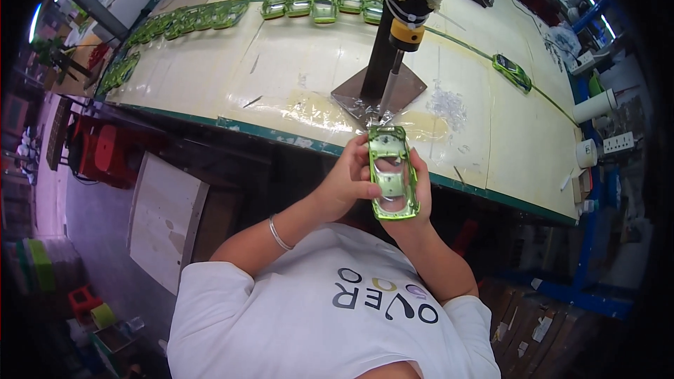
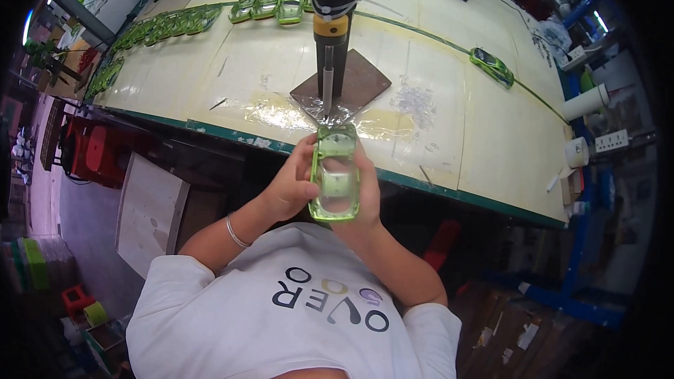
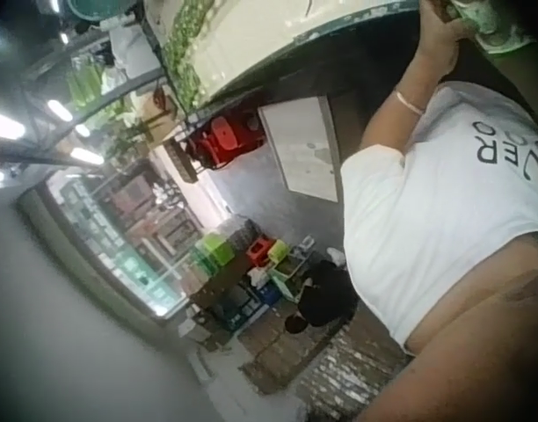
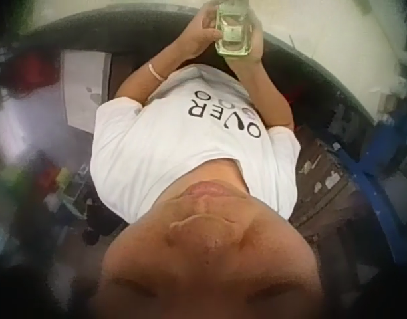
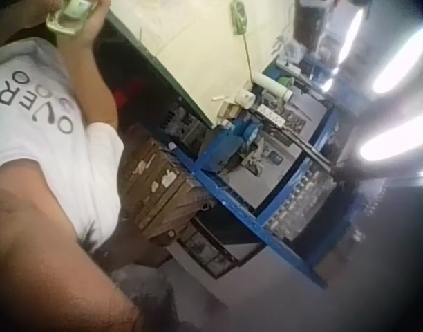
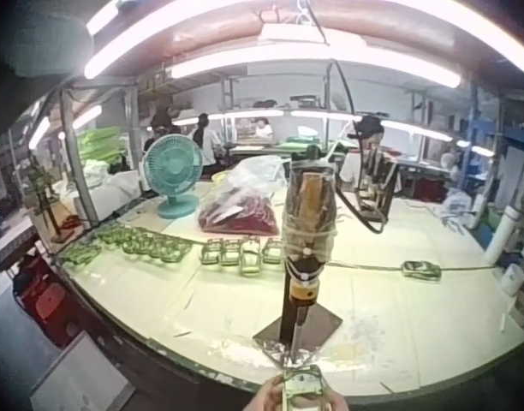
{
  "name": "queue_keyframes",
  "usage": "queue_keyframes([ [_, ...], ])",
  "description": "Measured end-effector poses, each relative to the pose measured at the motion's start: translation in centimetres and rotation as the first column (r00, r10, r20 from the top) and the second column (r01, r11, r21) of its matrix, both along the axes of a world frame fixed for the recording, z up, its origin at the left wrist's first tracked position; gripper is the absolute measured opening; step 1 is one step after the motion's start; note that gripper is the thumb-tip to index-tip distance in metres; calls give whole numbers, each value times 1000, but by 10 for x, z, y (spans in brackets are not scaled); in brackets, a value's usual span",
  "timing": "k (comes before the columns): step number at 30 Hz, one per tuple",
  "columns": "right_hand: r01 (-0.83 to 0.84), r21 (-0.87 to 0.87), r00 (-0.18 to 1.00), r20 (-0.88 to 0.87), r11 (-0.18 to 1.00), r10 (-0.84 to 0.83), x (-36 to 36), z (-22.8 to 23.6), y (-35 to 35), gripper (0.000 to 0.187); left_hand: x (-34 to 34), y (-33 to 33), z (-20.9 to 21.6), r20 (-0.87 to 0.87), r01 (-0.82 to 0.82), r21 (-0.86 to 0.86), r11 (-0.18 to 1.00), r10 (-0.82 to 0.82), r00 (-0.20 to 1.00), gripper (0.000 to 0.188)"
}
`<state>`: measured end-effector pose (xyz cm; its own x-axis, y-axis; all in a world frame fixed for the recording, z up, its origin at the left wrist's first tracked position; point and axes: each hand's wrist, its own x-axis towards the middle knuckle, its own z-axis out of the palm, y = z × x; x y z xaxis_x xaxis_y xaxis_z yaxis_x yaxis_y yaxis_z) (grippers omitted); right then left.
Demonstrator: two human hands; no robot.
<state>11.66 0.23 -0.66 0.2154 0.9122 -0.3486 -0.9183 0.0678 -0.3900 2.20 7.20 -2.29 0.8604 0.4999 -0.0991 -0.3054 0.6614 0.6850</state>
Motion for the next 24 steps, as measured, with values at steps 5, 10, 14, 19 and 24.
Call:
queue_keyframes([
  [5,6,13,1000,-22,1000,-6,0,14,10,54,2,16,8,6,12,32,999,-12,1000,104],
  [10,18,43,1000,-25,999,-17,-1,23,12,53,5,21,16,11,36,52,998,-37,999,100],
  [14,33,11,998,-55,999,-32,1,23,14,53,5,23,17,1,35,65,997,-35,999,100],
  [19,32,31,998,-62,999,-30,-1,29,13,54,6,24,22,-7,49,87,995,-49,999,99],
  [24,41,33,997,-63,999,-39,-1,33,12,54,6,24,22,-30,51,105,993,-48,998,97],
])
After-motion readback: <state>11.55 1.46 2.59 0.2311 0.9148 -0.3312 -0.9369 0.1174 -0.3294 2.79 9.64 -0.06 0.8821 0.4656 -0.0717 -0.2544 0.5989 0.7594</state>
